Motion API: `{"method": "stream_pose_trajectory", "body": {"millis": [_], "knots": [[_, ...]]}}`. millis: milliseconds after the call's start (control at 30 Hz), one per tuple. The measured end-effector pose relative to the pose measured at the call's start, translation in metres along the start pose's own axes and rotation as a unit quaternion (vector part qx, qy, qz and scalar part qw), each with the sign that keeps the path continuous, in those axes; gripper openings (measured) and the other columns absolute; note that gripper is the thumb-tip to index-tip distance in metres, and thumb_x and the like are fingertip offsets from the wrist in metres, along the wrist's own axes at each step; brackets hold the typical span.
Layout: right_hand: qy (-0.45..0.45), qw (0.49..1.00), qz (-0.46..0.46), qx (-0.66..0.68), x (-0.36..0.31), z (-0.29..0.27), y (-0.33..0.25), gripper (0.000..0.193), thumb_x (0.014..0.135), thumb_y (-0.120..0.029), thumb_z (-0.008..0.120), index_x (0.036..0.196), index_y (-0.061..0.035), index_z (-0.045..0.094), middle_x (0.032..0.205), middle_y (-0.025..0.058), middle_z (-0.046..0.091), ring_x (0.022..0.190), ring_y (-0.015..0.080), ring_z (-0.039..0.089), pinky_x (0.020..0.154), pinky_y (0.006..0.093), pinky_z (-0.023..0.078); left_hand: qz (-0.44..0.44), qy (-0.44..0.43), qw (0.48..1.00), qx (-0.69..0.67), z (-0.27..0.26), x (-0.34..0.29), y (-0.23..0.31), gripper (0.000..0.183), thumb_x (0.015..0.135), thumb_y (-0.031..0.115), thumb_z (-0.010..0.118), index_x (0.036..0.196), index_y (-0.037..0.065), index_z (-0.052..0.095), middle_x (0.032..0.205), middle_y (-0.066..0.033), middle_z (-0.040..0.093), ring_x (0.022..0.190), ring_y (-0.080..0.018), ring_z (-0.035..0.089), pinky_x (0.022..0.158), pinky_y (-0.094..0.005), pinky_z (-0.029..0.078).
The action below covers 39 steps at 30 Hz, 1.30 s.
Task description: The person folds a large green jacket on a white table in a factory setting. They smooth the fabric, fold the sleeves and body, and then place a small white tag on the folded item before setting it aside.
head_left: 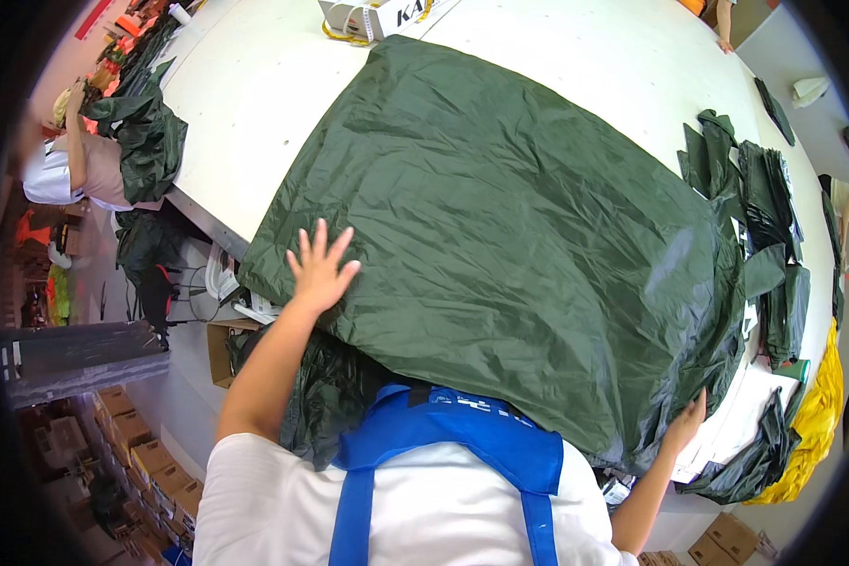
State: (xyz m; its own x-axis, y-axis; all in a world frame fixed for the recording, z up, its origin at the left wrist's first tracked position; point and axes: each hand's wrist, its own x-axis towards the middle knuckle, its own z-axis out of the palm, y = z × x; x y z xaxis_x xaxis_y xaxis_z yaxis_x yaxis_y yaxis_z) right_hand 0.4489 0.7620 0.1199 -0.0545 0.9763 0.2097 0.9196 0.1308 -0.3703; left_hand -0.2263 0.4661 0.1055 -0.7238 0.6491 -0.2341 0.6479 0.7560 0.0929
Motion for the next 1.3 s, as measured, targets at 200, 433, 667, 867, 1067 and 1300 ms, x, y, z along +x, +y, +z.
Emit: {"method": "stream_pose_trajectory", "body": {"millis": [200, 433, 667, 867, 1067, 1300], "knots": [[-0.186, 0.967, 0.108, -0.134, 0.065, 0.109, -0.085, 0.055, 0.093, -0.022, 0.047, 0.143, -0.0388, 0.031, 0.154, 0.0064, 0.020, 0.136, 0.0415, 0.024, 0.101, 0.0684, 0.022, -0.068, -0.025, 0.996, 0.048, 0.036, 0.039, -0.003, 0.072, 0.088, 0.059, 0.045, 0.148, 0.038, 0.012, 0.158, -0.0072, -0.003, 0.143, -0.0399, -0.003, 0.105, -0.0689, 0.004], [-0.130, 0.978, -0.131, -0.097, 0.133, 0.135, -0.073, 0.039, 0.093, -0.024, 0.049, 0.132, -0.0251, 0.050, 0.137, 0.0161, 0.047, 0.114, 0.0410, 0.053, 0.096, 0.0468, 0.042, -0.052, -0.018, 0.995, 0.083, 0.031, 0.105, -0.020, 0.071, 0.088, 0.057, 0.046, 0.148, 0.039, 0.012, 0.158, -0.0041, 0.001, 0.143, -0.0388, 0.004, 0.105, -0.0678, 0.012], [0.077, 0.997, 0.022, 0.000, 0.249, 0.050, -0.070, 0.041, 0.090, -0.036, 0.056, 0.113, -0.0034, 0.063, 0.115, 0.0179, 0.062, 0.107, 0.0339, 0.058, 0.092, 0.0387, 0.043, -0.016, 0.083, 0.996, 0.027, 0.010, 0.096, -0.009, 0.060, 0.091, 0.037, 0.051, 0.145, 0.025, 0.030, 0.156, -0.0090, 0.011, 0.142, -0.0391, 0.010, 0.108, -0.0624, 0.010], [-0.216, 0.958, -0.011, -0.187, 0.356, 0.098, -0.080, 0.046, 0.080, -0.040, 0.065, 0.118, -0.0146, 0.063, 0.110, 0.0156, 0.065, 0.104, 0.0352, 0.061, 0.088, 0.0398, 0.047, 0.149, 0.028, 0.984, 0.095, 0.041, 0.088, 0.101, 0.060, 0.091, 0.043, 0.047, 0.146, 0.027, 0.029, 0.156, -0.0086, 0.012, 0.142, -0.0390, 0.009, 0.109, -0.0628, 0.007], [0.004, 0.990, 0.020, -0.141, 0.396, 0.109, -0.093, 0.032, 0.092, -0.036, 0.048, 0.112, -0.0131, 0.058, 0.103, 0.0181, 0.064, 0.098, 0.0401, 0.060, 0.080, 0.0471, 0.047, 0.157, 0.080, 0.981, 0.082, 0.046, 0.115, 0.123, 0.059, 0.092, 0.044, 0.047, 0.146, 0.030, 0.028, 0.156, -0.0077, 0.013, 0.141, -0.0396, 0.011, 0.108, -0.0638, 0.009], [0.119, 0.980, 0.040, -0.152, 0.251, 0.049, -0.015, 0.058, 0.087, -0.051, 0.053, 0.124, -0.0058, 0.056, 0.118, 0.0225, 0.059, 0.110, 0.0382, 0.055, 0.092, 0.0447, 0.043, 0.242, 0.118, 0.963, 0.004, 0.033, 0.082, 0.162, 0.060, 0.091, 0.039, 0.050, 0.146, 0.025, 0.031, 0.155, -0.0131, 0.014, 0.141, -0.0419, 0.011, 0.110, -0.0597, 0.009]]}}
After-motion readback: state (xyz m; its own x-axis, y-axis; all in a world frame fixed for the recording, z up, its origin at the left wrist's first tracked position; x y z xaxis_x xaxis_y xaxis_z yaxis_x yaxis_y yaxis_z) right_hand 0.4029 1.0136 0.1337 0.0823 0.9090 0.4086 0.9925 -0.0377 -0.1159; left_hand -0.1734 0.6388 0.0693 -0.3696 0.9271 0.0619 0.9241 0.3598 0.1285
